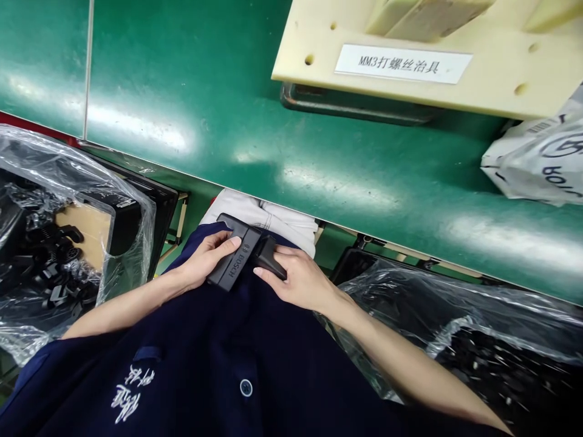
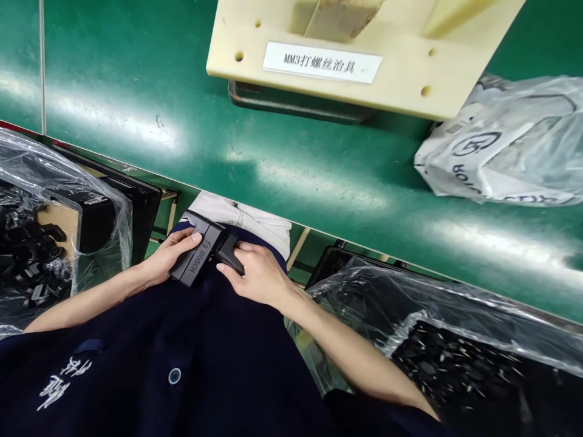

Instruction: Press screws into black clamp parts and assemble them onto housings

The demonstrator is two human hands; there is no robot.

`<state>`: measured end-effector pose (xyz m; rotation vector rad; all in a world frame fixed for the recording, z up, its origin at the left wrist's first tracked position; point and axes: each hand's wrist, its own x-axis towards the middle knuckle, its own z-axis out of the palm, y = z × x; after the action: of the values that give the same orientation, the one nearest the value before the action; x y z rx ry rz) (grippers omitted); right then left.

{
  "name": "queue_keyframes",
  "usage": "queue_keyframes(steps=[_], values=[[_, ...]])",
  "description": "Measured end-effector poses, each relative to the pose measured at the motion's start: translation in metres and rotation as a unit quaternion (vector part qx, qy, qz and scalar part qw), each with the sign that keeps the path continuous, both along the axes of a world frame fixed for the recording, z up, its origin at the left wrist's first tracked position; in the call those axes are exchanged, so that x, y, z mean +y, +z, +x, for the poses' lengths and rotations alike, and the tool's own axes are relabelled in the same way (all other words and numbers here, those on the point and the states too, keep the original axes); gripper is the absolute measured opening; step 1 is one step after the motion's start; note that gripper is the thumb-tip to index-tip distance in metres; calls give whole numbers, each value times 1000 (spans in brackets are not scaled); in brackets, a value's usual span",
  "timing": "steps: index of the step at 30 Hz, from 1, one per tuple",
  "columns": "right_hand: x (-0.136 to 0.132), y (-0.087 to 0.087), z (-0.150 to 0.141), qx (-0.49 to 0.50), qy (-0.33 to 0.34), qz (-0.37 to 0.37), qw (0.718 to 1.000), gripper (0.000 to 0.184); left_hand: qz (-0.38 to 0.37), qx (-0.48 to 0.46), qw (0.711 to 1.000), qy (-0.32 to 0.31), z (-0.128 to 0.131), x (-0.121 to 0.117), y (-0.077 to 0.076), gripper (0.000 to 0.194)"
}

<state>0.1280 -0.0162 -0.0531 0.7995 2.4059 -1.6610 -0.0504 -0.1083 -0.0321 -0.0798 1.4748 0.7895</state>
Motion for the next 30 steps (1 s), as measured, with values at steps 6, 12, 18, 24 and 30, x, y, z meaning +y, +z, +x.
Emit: queue_keyframes(steps=[6, 12, 18, 24, 30], values=[[-1, 7, -14, -74, 195, 206, 956, 21, -9, 47, 999, 16, 8, 2, -4, 47], [5, 0, -28, -75, 305, 265, 912, 21, -96, 48, 994, 31, 8, -2, -9, 41], [5, -20, -38, 30, 178, 177, 967, 26, -196, 36, 977, 77, 7, -3, -15, 37], [4, -33, -58, 123, 64, 31, 990, 40, -194, 7, 972, 134, 3, -11, -24, 40], [10, -36, -70, 130, 72, 11, 989, 42, -219, -43, 971, 84, -10, -10, -30, 44]])
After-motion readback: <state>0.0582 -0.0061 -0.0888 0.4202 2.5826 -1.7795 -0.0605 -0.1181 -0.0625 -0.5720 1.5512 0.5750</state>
